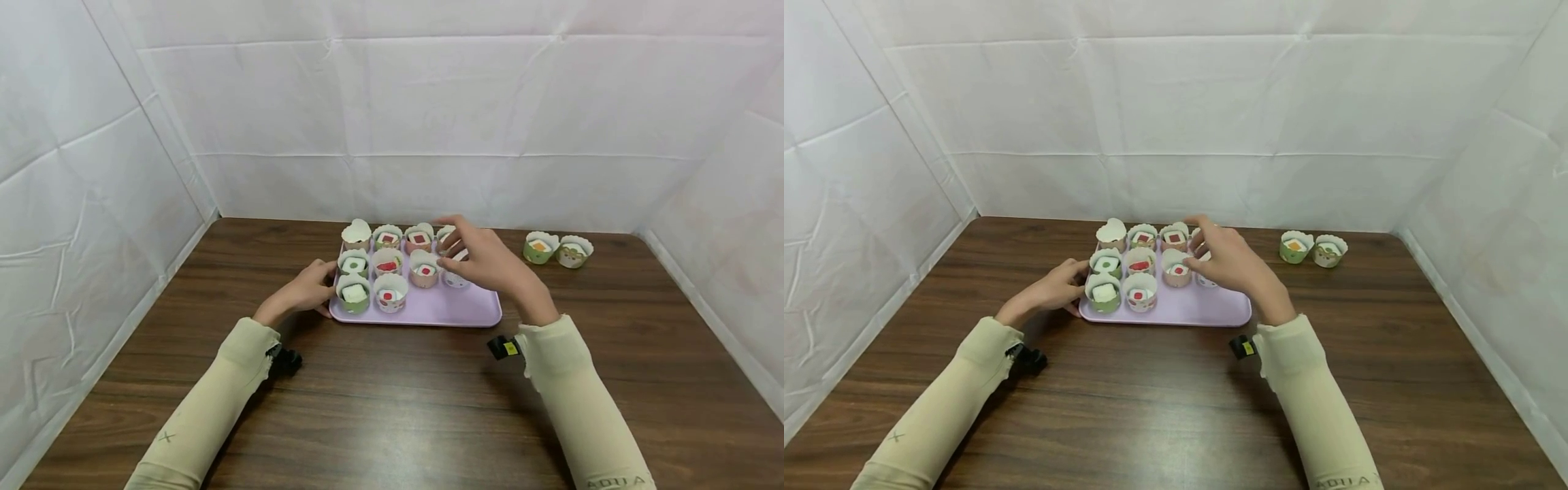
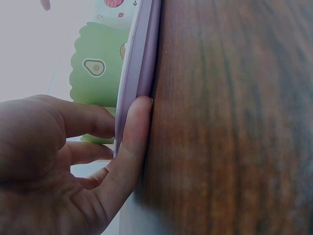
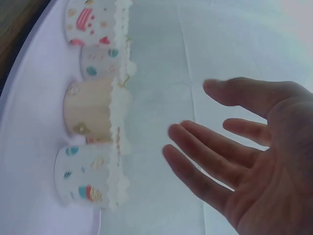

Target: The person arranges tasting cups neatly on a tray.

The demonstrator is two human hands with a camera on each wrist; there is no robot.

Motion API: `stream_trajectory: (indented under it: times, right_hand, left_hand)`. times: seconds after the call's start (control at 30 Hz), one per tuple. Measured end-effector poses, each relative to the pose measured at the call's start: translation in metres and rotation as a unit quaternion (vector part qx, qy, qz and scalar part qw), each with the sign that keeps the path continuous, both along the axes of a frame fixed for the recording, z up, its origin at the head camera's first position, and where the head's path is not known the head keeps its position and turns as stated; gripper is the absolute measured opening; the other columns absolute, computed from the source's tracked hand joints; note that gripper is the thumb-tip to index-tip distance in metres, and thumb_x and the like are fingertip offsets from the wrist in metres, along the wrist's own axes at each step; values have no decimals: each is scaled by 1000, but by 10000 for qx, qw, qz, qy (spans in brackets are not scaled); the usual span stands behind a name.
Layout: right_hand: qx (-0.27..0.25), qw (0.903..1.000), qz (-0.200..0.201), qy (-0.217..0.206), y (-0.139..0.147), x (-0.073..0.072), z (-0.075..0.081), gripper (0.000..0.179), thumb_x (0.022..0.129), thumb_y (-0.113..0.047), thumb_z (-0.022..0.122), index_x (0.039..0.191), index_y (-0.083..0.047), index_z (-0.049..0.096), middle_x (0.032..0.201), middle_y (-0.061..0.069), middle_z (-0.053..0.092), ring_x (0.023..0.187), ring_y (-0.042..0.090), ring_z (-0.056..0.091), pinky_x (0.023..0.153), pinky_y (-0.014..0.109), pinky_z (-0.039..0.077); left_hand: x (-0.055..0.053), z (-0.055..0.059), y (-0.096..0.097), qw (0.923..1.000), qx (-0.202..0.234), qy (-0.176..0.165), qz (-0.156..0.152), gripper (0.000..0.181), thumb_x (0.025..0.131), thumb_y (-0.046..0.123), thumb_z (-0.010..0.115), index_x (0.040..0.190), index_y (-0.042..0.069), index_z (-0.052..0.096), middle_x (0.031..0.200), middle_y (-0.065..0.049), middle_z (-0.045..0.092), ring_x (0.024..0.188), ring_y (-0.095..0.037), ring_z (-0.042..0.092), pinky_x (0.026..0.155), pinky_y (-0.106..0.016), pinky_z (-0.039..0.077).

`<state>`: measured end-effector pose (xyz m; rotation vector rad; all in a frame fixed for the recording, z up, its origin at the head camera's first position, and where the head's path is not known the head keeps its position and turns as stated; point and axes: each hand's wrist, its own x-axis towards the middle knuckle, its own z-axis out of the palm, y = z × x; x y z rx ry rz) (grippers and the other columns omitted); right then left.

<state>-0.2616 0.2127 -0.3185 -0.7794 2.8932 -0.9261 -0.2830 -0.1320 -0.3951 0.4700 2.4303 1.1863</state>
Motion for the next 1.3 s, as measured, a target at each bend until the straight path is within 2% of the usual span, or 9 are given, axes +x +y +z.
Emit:
stream_trajectory:
  times: [0.27, 0.53, 0.73, 0.87, 0.97, 1.1, 1.17, 1.3]
  right_hand:
    - [24, 9978, -403, 534, 32, -7, -10, 56, 97, -15, 69, 148, -4, 46, 117, 18, 71, 104, 33, 72, 87, 52, 63]
    - [-38, 9938, -973, 528, 84, -7, -17, 55, 99, -14, 68, 148, -3, 46, 120, 23, 70, 109, 38, 70, 88, 56, 60]
    - [84, 9872, -1485, 582, 123, -5, -20, 52, 101, -19, 64, 148, -3, 47, 129, 27, 65, 114, 43, 67, 88, 61, 59]
    - [-42, 9796, -1831, 824, 146, -7, -25, 46, 102, -18, 62, 143, 2, 52, 130, 30, 62, 117, 46, 63, 91, 63, 56]
    - [-95, 9700, -2246, 921, 160, -7, -31, 42, 102, -18, 61, 136, 5, 56, 134, 33, 56, 123, 50, 55, 101, 66, 49]
    - [-62, 9546, -2851, 864, 171, -9, -42, 39, 100, -19, 59, 130, 7, 60, 143, 37, 46, 133, 56, 41, 106, 71, 36]
    - [-100, 9485, -3067, 787, 175, -10, -47, 40, 99, -20, 58, 129, 7, 61, 147, 38, 41, 137, 58, 36, 108, 73, 34]
    - [-61, 9439, -3244, 608, 182, -13, -54, 45, 99, -25, 58, 131, 7, 60, 150, 40, 36, 138, 60, 31, 108, 74, 32]
  left_hand:
    - [0, 0, -1, 10000, -20, 38, -13, 55, 100, 0, 47, 154, -5, 37, 130, -30, 37, 97, -38, 62, 65, -34, 68]
    - [-1, -2, -1, 10000, -75, 34, 10, 56, 103, 5, 48, 157, -2, 35, 133, -30, 37, 100, -38, 60, 64, -33, 68]
    - [0, -2, 0, 9999, -112, -39, 86, 62, 102, 5, 48, 161, -1, 29, 136, -31, 36, 90, -34, 64, 64, -33, 68]
    - [1, -2, 0, 9999, -97, -54, 107, 64, 101, 4, 48, 161, -2, 27, 136, -31, 36, 86, -33, 65, 63, -33, 68]
    - [0, -2, 0, 9999, -120, -79, 74, 64, 102, 5, 47, 162, -2, 25, 138, -31, 35, 87, -33, 65, 64, -33, 67]
    - [0, -2, -1, 9999, -133, -88, 56, 65, 103, 6, 47, 163, -1, 23, 138, -31, 35, 87, -33, 65, 64, -32, 67]
    - [0, -2, -1, 9998, -132, -89, 69, 65, 102, 6, 47, 163, -1, 23, 139, -31, 35, 87, -33, 65, 64, -32, 67]
    - [0, -2, -1, 9998, -121, -94, 86, 65, 102, 6, 48, 163, -1, 23, 139, -30, 35, 88, -32, 64, 65, -32, 67]
